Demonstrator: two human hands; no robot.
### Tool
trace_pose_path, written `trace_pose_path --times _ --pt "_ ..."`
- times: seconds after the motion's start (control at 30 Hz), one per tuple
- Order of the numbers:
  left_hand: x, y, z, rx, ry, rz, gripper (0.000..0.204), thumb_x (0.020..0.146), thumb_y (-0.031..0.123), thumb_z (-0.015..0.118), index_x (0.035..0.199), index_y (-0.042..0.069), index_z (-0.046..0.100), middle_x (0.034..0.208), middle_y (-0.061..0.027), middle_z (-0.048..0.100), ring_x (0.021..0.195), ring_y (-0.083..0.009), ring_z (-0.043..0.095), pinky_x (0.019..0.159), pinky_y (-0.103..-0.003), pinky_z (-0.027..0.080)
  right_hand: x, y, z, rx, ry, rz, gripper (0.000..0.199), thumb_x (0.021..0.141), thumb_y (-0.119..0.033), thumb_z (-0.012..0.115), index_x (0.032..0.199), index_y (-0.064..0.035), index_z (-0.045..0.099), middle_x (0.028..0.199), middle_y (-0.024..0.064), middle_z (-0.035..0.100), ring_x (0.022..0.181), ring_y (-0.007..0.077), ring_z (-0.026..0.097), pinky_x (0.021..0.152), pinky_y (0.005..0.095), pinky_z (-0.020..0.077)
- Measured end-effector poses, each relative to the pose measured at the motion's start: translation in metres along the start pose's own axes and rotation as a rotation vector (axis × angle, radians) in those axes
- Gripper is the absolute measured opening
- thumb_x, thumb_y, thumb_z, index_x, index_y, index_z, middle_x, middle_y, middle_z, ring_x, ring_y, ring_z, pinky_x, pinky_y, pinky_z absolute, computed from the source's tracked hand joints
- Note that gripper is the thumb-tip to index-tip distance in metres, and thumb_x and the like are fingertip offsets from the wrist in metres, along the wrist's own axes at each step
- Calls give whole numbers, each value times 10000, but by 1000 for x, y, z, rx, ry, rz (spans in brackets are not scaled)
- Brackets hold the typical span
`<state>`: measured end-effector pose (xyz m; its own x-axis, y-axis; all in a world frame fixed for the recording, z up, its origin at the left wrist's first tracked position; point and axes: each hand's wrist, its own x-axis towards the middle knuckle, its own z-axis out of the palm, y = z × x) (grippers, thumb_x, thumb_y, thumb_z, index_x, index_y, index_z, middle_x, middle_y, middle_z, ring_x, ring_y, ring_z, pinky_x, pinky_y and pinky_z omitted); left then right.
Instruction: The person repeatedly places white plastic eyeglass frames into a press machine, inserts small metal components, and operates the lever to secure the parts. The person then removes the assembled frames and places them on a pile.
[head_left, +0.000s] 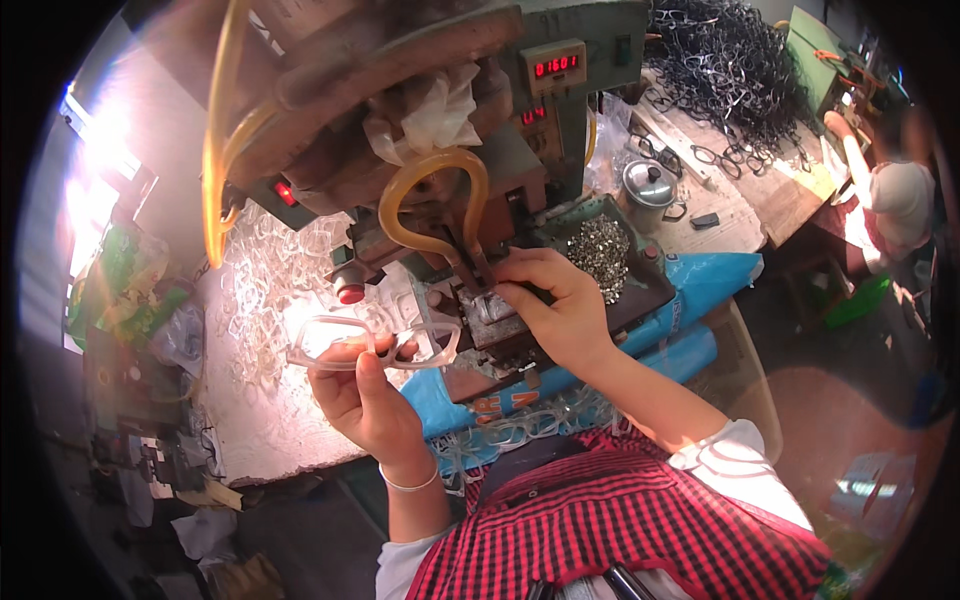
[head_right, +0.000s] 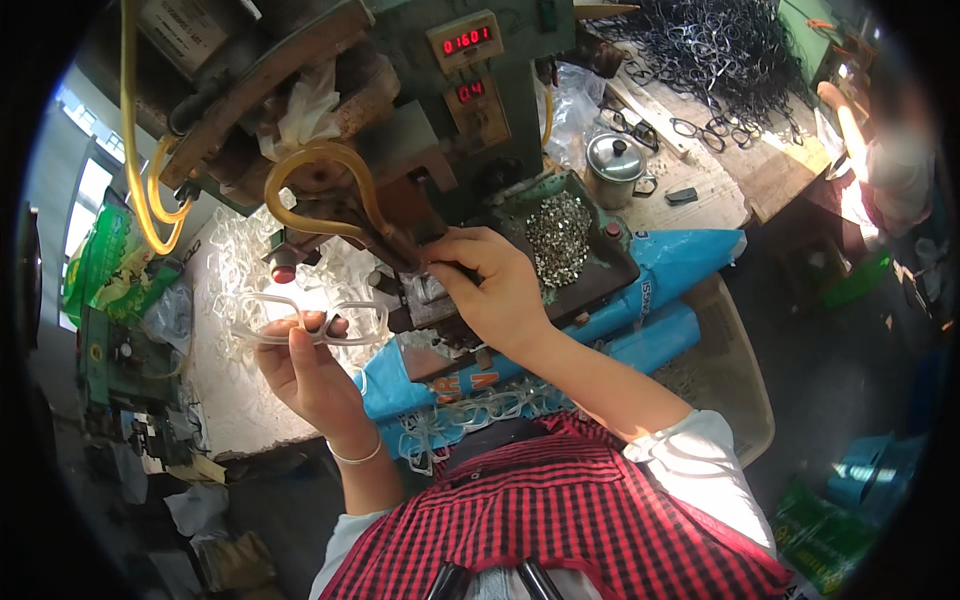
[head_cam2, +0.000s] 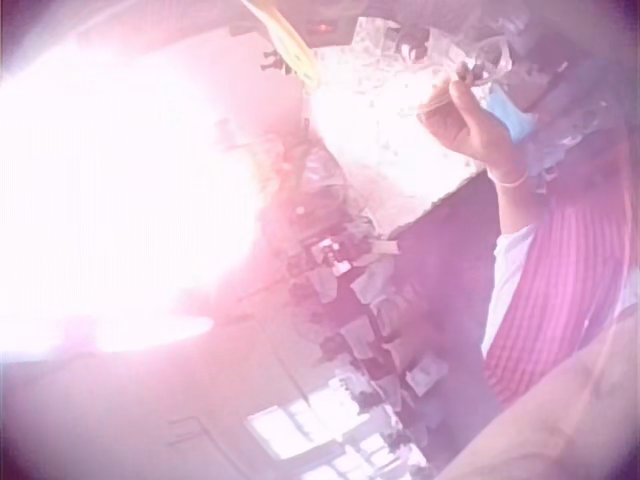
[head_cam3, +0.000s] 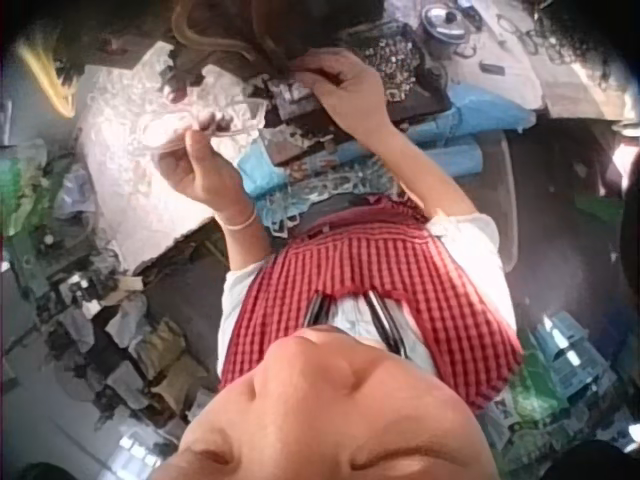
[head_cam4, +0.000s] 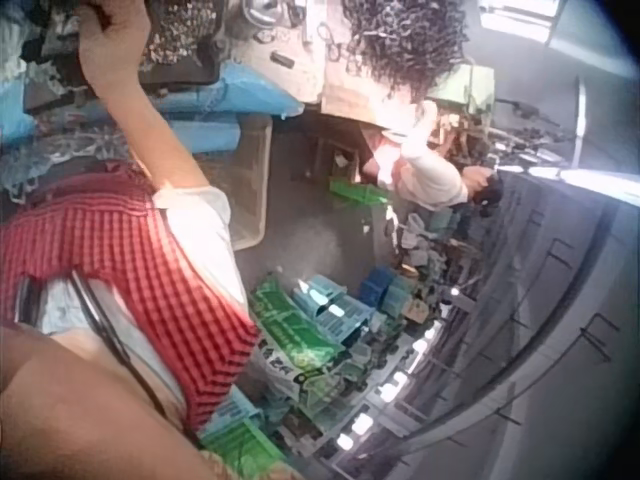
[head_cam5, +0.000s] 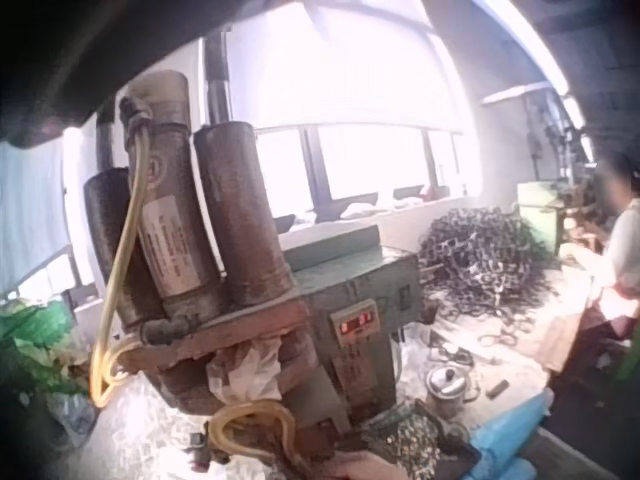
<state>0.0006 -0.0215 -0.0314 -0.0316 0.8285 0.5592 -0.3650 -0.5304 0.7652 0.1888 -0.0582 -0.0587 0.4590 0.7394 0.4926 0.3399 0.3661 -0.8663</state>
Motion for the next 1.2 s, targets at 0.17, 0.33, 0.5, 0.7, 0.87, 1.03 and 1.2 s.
trace_pose_path --times 0.17,0.33,0.5,0.7,0.87,1.03,1.2 --pt "7 15 6 -5 6 51 97 1005 106 507 1071 40 533 984 -101 613 856 -156 588 703 -329 541 -8 -13 7 351 -51 251 318 848 9 657 1165 10 624 1016 75 671 912 136 654 831 257 499" --pt "32 36 20 31 -111 223 121 991 80 539 1102 34 550 1001 -125 613 926 -200 637 720 -356 585 -4 1 7 361 31 280 248 829 -34 679 1074 -16 648 1012 70 665 962 150 638 854 281 497" --pt "56 9 20 9 -135 234 141 970 66 589 1091 3 553 1000 -140 665 921 -220 673 732 -386 618 12 56 -68 -1160 18 -132 182 729 -111 704 906 -69 694 1035 128 666 1184 332 550 869 440 524" --pt "56 17 30 48 -31 192 154 928 -4 613 1037 -41 511 936 -198 670 778 -262 688 694 -386 615 7 93 -86 -989 1 -279 106 729 -120 713 805 -67 660 984 98 671 1047 322 615 772 407 536" --pt "32 32 19 25 -205 216 136 948 36 562 1056 -40 532 941 -218 663 785 -283 692 689 -403 621 12 83 -87 -843 95 -236 49 759 -91 677 804 -76 690 780 79 676 837 266 655 725 389 521" --pt "45 33 18 174 -241 249 128 977 44 552 1070 -42 561 978 -205 675 862 -267 692 747 -406 614 -1 76 -98 -506 122 61 116 786 -121 720 886 -63 725 793 57 705 766 167 659 712 294 516" --pt "51 5 22 240 -99 270 127 957 17 585 1072 -34 571 966 -197 688 894 -252 695 793 -379 616 2 28 -74 266 -28 310 112 802 -71 732 902 -23 714 855 20 704 820 68 628 753 225 493"
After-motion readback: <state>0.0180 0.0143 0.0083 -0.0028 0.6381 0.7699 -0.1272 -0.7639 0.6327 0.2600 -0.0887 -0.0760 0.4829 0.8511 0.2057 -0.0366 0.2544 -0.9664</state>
